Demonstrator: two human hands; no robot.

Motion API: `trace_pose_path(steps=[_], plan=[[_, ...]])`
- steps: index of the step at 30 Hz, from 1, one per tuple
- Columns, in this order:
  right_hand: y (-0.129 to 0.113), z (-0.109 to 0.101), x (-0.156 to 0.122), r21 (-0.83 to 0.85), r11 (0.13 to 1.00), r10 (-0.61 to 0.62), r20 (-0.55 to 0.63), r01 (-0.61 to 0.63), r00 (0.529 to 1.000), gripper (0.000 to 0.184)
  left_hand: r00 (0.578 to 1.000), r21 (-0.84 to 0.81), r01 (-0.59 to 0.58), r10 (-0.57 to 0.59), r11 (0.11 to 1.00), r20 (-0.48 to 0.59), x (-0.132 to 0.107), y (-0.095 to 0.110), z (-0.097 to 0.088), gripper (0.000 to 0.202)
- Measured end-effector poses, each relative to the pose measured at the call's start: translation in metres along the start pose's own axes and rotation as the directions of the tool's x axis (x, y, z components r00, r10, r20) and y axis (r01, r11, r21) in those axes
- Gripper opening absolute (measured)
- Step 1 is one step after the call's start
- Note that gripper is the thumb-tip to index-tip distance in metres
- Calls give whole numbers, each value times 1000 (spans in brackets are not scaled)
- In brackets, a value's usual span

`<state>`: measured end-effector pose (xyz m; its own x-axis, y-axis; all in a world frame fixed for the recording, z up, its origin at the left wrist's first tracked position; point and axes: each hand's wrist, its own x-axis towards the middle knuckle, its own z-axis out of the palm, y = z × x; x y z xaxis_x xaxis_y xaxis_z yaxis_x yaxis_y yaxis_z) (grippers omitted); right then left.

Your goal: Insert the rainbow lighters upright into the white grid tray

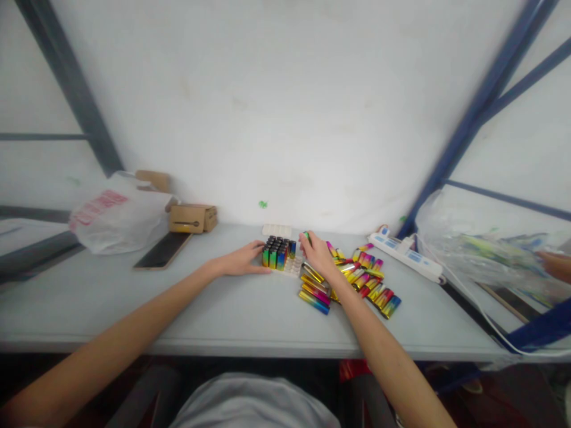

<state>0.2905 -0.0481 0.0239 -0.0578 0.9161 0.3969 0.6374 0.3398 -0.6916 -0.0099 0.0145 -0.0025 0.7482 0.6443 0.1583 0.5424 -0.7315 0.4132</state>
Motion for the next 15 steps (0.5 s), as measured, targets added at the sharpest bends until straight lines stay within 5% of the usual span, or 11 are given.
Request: trace_pose_path(steps=[5,15], plan=[[2,-5,3,-190,971,-158,-42,147,987,58,1000,5,27,-27,1000,12,0,3,-1,97],[-6,-13,-4,-256,958,-109,94,129,990,47,1000,-9,-24,24,1000,-16,0,0,3,92]])
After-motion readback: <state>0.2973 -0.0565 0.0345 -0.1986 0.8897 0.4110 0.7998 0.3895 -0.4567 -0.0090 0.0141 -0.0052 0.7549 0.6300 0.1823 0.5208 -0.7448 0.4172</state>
